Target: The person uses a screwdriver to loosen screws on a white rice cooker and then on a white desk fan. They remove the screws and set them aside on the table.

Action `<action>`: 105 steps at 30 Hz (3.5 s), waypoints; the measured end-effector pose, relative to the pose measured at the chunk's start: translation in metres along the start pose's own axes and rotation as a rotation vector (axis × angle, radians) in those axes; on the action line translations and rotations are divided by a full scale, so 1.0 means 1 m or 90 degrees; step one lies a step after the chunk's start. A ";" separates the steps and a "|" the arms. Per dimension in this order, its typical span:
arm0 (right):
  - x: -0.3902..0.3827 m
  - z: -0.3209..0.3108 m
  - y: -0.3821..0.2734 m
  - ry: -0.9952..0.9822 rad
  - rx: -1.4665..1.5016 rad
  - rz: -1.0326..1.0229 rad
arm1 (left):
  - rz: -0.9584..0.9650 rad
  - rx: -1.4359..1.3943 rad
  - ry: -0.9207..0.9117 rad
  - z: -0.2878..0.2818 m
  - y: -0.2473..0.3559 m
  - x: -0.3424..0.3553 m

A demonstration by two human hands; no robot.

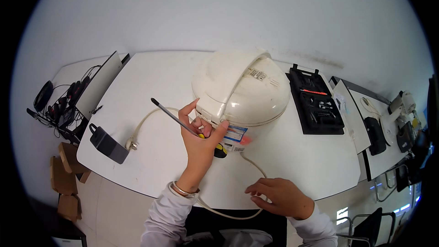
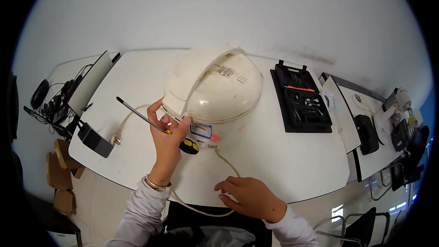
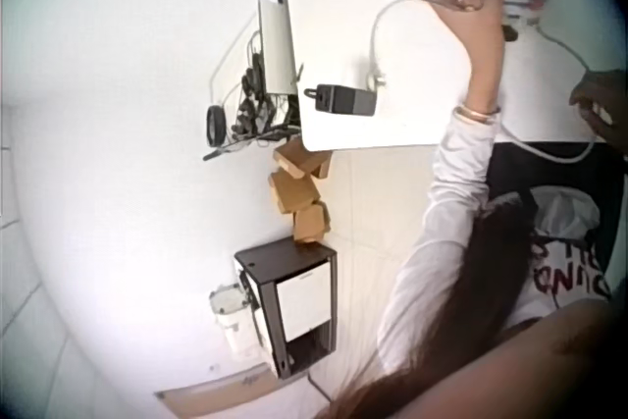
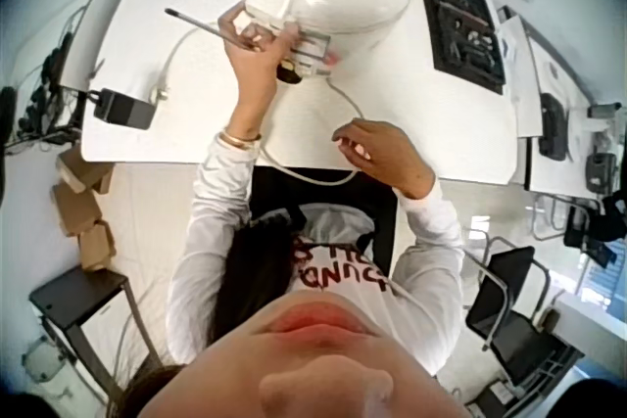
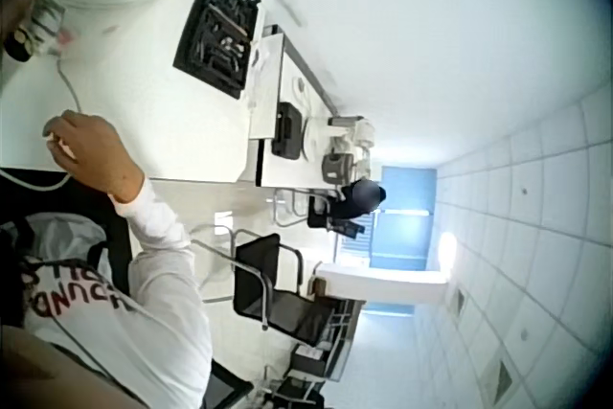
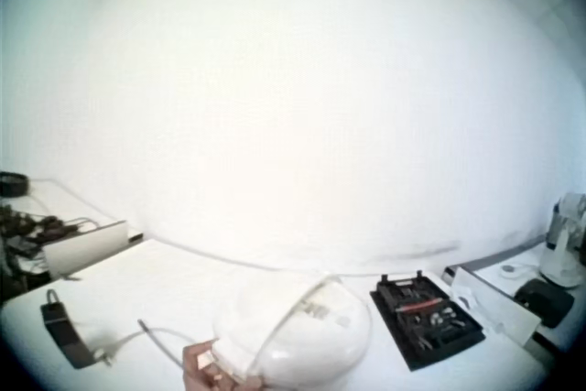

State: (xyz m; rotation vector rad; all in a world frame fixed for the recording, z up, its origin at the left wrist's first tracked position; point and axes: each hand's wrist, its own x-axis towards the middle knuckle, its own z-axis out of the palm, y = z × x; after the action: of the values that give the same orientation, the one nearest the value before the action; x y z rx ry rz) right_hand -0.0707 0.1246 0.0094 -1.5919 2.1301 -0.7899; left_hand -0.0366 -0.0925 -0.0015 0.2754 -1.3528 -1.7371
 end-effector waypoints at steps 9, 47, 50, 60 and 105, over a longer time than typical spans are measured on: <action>0.003 0.068 -0.013 0.131 0.307 0.027 | -0.179 -0.161 -0.010 0.006 0.031 -0.036; -0.055 0.096 -0.014 0.626 0.162 0.129 | -0.533 -0.641 -0.291 0.059 0.008 -0.085; -0.057 0.093 -0.015 0.641 0.165 0.174 | -0.509 -0.632 -0.300 0.060 0.007 -0.085; -0.061 0.057 -0.010 0.684 0.081 0.022 | -0.354 -0.491 -0.320 0.049 -0.008 -0.104; -0.068 0.027 -0.013 0.497 -0.080 0.185 | -0.422 -0.440 -0.336 0.045 -0.004 -0.109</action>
State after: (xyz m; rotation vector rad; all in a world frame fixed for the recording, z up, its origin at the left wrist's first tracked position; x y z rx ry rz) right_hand -0.0251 0.1811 -0.0058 -1.0641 2.9003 -1.3495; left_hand -0.0046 0.0190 -0.0241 -0.1674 -0.9463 -2.8668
